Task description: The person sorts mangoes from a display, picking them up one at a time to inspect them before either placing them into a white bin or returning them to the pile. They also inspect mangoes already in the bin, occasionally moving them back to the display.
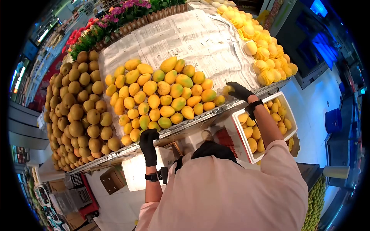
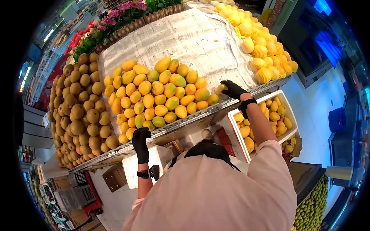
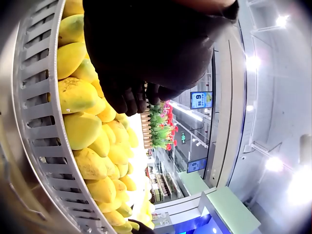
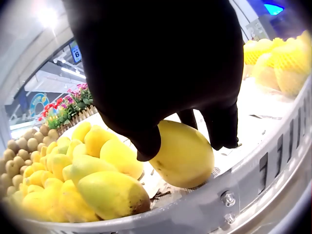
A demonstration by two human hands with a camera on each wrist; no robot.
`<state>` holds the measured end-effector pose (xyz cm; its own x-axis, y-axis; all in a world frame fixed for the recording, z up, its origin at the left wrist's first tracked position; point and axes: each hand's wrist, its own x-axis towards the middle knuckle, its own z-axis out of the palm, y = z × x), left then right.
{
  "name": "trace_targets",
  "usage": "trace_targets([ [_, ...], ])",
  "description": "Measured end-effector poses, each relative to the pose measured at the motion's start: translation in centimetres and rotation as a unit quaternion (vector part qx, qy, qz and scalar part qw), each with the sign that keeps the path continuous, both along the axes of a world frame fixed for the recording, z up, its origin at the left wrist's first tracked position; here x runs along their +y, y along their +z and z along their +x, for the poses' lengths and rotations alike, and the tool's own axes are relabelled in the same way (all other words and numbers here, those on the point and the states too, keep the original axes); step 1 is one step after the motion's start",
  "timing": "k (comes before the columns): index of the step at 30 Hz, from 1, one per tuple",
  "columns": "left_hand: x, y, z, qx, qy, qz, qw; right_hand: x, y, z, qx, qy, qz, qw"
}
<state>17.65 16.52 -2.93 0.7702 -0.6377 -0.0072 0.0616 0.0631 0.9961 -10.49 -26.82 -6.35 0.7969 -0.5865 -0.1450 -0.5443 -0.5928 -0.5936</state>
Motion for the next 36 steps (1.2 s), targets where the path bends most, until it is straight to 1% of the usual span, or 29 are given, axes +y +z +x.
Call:
trace_targets([
  [2, -1.1, 0.2, -0.2, -0.005, 0.014, 0.014, 1.0, -1.5, -0.3, 0.6, 0.001, 0.0, -0.005, 1.0],
  [3, -1.7, 0.1, -0.4, 0.017, 0.017, -0.002, 1.0, -2.1, -0.6, 0.6, 0.004, 0.005, -0.003, 1.0],
  [4, -1.9, 0.3, -0.7, 0.014, 0.015, 0.007, 1.0, -2.5, -1.2, 0.5, 0.007, 0.01, 0.001, 1.0],
  [5, -2.3, 0.7, -0.8, 0.009, 0.013, 0.013, 1.0, -2.7, -1.6, 0.4, -0.018, 0.016, -0.001, 1.0],
  [8, -4.1, 1.1, -0.7, 0.002, 0.021, 0.017, 1.0, -2.9, -1.8, 0.7, -0.064, 0.009, 0.049, 0.997],
  [9, -4.7, 1.3, -0.7, 0.001, 0.02, 0.011, 1.0, -2.6, -1.4, 0.8, -0.027, -0.067, 0.068, 0.995],
  [12, -5.7, 1.3, -0.6, -0.015, 0.013, 0.017, 1.0, -2.9, -1.4, 0.8, -0.032, -0.061, 0.079, 0.994],
  [13, -6.1, 1.4, -0.7, -0.021, 0.011, 0.023, 0.999, -2.5, -0.5, 0.8, -0.035, -0.037, 0.059, 0.997],
  [16, -7.6, 1.5, -1.1, -0.01, -0.009, 0.022, 1.0, -2.2, -0.8, 0.8, -0.045, -0.009, 0.061, 0.997],
  [17, -8.1, 1.5, -1.3, -0.018, -0.013, 0.013, 1.0, -2.0, -1.3, 0.9, -0.066, -0.017, 0.059, 0.996],
  [20, -9.7, 2.0, -1.5, -0.009, -0.005, 0.008, 1.0, -2.0, -1.0, 1.4, -0.078, -0.064, 0.075, 0.992],
  [22, -10.3, 2.0, -1.2, -0.013, -0.019, 0.003, 1.0, -2.4, -0.3, 1.8, -0.161, -0.113, 0.215, 0.957],
  [24, -11.0, 2.5, -1.3, -0.024, -0.029, 0.009, 0.999, -2.8, 0.6, 1.7, -0.235, -0.16, 0.35, 0.892],
  [25, -11.5, 2.8, -1.4, -0.019, -0.036, 0.006, 0.999, -2.3, 2.1, 1.8, -0.298, -0.146, 0.395, 0.857],
  [28, -13.1, 4.0, -1.7, 0.002, -0.063, 0.0, 0.998, -1.2, 5.8, 3.0, -0.377, -0.099, 0.532, 0.752],
  [29, -13.7, 4.6, -2.0, 0.011, -0.076, -0.002, 0.997, -0.7, 6.9, 3.5, -0.391, -0.066, 0.553, 0.732],
  [32, -15.8, 5.5, -2.5, 0.033, -0.128, -0.019, 0.991, 1.1, 9.5, 5.0, -0.397, -0.014, 0.565, 0.723],
  [33, -16.5, 5.8, -2.6, 0.006, -0.146, 0.005, 0.989, 1.7, 9.9, 5.5, -0.39, -0.011, 0.576, 0.718],
  [34, -17.2, 6.3, -2.8, -0.019, -0.164, 0.028, 0.986, 2.3, 10.3, 6.0, -0.389, -0.003, 0.522, 0.759],
  [36, -18.9, 6.6, -3.4, -0.114, -0.178, 0.009, 0.977, 3.5, 10.7, 6.8, -0.379, 0.015, 0.406, 0.832],
])
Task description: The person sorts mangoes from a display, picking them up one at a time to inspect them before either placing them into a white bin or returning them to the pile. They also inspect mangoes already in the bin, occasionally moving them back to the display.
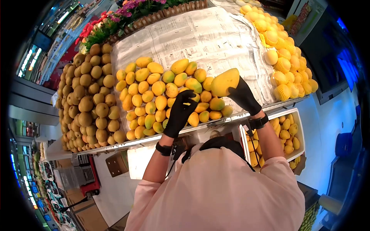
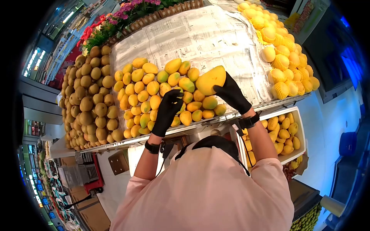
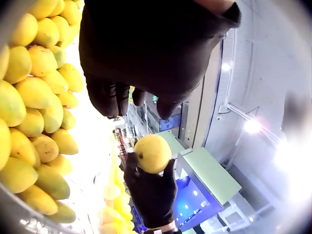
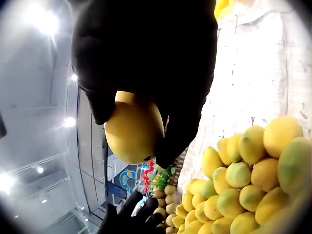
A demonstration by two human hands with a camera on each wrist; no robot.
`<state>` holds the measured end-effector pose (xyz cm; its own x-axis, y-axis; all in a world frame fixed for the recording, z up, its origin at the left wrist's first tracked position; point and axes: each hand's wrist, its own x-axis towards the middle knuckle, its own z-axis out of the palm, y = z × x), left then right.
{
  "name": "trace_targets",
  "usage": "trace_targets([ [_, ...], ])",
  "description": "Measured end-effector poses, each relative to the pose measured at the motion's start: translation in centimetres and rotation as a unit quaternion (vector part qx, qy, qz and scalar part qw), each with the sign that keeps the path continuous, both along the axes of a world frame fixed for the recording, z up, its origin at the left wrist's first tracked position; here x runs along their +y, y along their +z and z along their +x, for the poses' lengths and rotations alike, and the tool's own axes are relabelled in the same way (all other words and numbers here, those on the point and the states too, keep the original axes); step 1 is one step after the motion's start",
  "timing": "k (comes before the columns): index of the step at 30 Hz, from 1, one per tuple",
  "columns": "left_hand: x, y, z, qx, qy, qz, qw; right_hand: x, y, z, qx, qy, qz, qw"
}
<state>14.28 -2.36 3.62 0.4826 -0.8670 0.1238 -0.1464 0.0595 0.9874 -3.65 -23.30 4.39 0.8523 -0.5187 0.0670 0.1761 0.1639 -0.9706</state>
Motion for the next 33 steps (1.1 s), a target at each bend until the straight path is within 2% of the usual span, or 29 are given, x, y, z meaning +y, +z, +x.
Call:
trace_targets([
  [1, -0.5, 1.8, -0.7, -0.025, -0.008, 0.037, 0.999, 0.6, -0.1, 0.4, 0.008, -0.027, -0.096, 0.995],
  [2, -0.9, 2.5, -1.1, -0.074, 0.001, 0.052, 0.996, 1.4, 0.7, 0.7, 0.015, -0.029, -0.136, 0.99],
  [4, -1.4, 3.3, -1.6, -0.173, 0.017, 0.012, 0.985, 2.8, 2.8, 0.9, 0.026, -0.032, -0.217, 0.975],
  [6, -1.7, 4.0, -1.9, -0.212, 0.006, -0.026, 0.977, 3.7, 3.6, 1.2, 0.019, -0.023, -0.213, 0.977],
  [7, -1.7, 4.2, -1.9, -0.231, -0.001, -0.045, 0.972, 4.1, 3.9, 1.3, 0.021, -0.017, -0.209, 0.978],
  [12, -0.9, 4.0, -2.2, -0.158, -0.005, -0.02, 0.987, 4.3, 3.0, 1.4, -0.015, 0.034, -0.121, 0.992],
  [18, -0.5, 3.7, -2.4, -0.038, 0.025, 0.021, 0.999, 5.3, 2.2, 2.7, 0.006, -0.003, 0.112, 0.994],
  [19, -0.4, 3.5, -2.3, -0.029, 0.031, 0.027, 0.999, 5.4, 1.8, 2.9, 0.023, -0.016, 0.074, 0.997],
  [21, 0.1, 2.3, -2.2, -0.191, 0.073, -0.007, 0.979, 5.6, 1.0, 3.3, 0.059, -0.042, -0.003, 0.997],
  [22, 0.3, 2.3, -2.3, -0.27, 0.093, -0.023, 0.958, 5.9, 1.0, 3.5, 0.069, -0.053, -0.003, 0.996],
  [25, 0.3, 2.6, -3.2, -0.348, 0.112, -0.047, 0.93, 6.9, 0.8, 4.1, 0.088, -0.078, 0.0, 0.993],
  [28, -0.1, 0.7, -2.7, -0.257, 0.12, -0.048, 0.958, 7.5, 0.4, 4.5, 0.072, -0.09, 0.014, 0.993],
  [31, 0.1, -0.1, -1.8, -0.003, 0.078, -0.063, 0.995, 8.0, 0.4, 4.0, 0.087, -0.067, 0.04, 0.993],
  [33, 0.7, 0.2, -1.3, 0.05, 0.076, -0.066, 0.994, 8.6, 0.8, 3.6, 0.076, -0.06, 0.019, 0.995],
])
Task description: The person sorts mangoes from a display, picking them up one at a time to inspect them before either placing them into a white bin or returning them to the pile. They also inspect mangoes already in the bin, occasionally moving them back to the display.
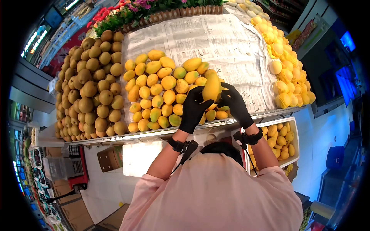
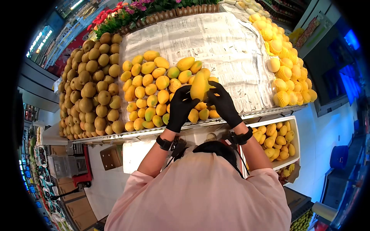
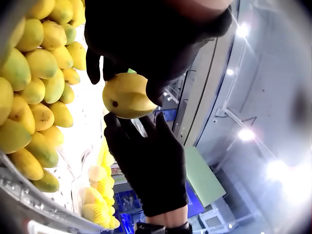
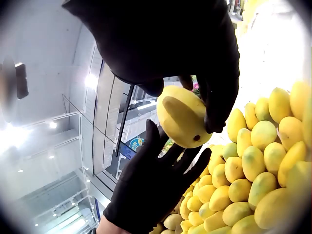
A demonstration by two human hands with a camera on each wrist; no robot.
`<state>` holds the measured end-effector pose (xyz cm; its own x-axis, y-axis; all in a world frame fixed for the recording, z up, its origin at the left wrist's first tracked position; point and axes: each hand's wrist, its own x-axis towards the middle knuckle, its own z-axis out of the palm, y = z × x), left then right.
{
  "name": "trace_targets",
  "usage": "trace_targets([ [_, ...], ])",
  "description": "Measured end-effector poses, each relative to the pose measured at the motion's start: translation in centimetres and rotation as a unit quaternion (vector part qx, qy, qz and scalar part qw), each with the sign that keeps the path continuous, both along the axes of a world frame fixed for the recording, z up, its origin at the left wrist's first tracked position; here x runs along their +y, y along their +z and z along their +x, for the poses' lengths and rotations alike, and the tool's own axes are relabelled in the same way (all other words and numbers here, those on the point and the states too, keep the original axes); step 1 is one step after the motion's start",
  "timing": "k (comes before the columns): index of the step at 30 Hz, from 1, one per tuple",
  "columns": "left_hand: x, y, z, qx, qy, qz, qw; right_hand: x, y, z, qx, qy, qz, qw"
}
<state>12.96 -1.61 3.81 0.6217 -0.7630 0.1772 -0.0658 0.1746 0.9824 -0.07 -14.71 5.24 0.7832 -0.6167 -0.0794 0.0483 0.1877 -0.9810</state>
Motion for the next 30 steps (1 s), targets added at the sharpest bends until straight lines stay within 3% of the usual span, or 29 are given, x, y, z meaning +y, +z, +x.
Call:
trace_targets([
  [4, 1.2, -0.9, 1.3, 0.097, -0.04, -0.053, 0.993, 0.9, 1.0, -0.8, -0.015, 0.041, -0.028, 0.999],
  [5, 1.6, -0.5, 1.6, -0.076, -0.034, 0.024, 0.996, 1.2, 1.6, -1.0, -0.026, 0.053, -0.026, 0.998],
  [6, 1.9, -0.1, 1.8, -0.248, -0.012, 0.09, 0.965, 1.5, 2.1, -1.1, -0.033, 0.057, -0.022, 0.998],
  [9, 3.1, 0.0, 0.9, -0.196, -0.029, 0.059, 0.978, 2.2, 2.7, -1.2, -0.04, 0.06, -0.019, 0.997],
  [11, 3.6, 0.3, 1.2, -0.412, 0.005, 0.084, 0.907, 2.3, 2.3, -1.5, -0.029, 0.046, -0.027, 0.998],
  [13, 4.3, 0.9, 1.3, -0.468, -0.003, 0.085, 0.88, 2.5, 1.7, -1.8, -0.02, 0.036, -0.04, 0.998],
  [14, 4.5, 0.8, 1.1, -0.212, -0.044, 0.021, 0.976, 2.9, 1.3, -2.0, -0.016, 0.028, -0.045, 0.998],
  [15, 4.5, 0.6, 0.7, 0.06, -0.083, -0.042, 0.994, 3.3, 0.8, -2.2, -0.015, 0.028, -0.043, 0.999],
  [17, 4.9, 1.2, 0.5, 0.115, -0.09, -0.036, 0.989, 4.0, 0.5, -2.5, -0.013, 0.026, -0.041, 0.999],
  [18, 5.4, 1.5, 0.8, -0.105, -0.057, 0.024, 0.993, 4.4, 0.4, -2.7, -0.006, 0.021, -0.041, 0.999],
  [20, 6.1, 1.6, 1.1, -0.271, -0.039, 0.079, 0.958, 5.3, 0.3, -3.0, 0.021, 0.019, -0.057, 0.998],
  [23, 6.5, 1.1, 1.0, -0.079, -0.087, 0.044, 0.992, 6.8, -0.4, -3.1, 0.026, -0.005, -0.076, 0.997],
  [26, 5.7, -0.5, 0.3, 0.12, -0.083, -0.043, 0.988, 8.2, -0.8, -2.8, 0.005, -0.014, -0.019, 1.0],
  [29, 5.6, -1.4, -1.2, -0.208, -0.037, -0.055, 0.976, 9.3, -1.2, -2.2, 0.013, -0.038, -0.005, 0.999],
  [30, 5.7, -1.5, -1.6, -0.251, -0.03, -0.05, 0.966, 9.6, -1.8, -2.0, 0.015, -0.072, -0.097, 0.993],
])
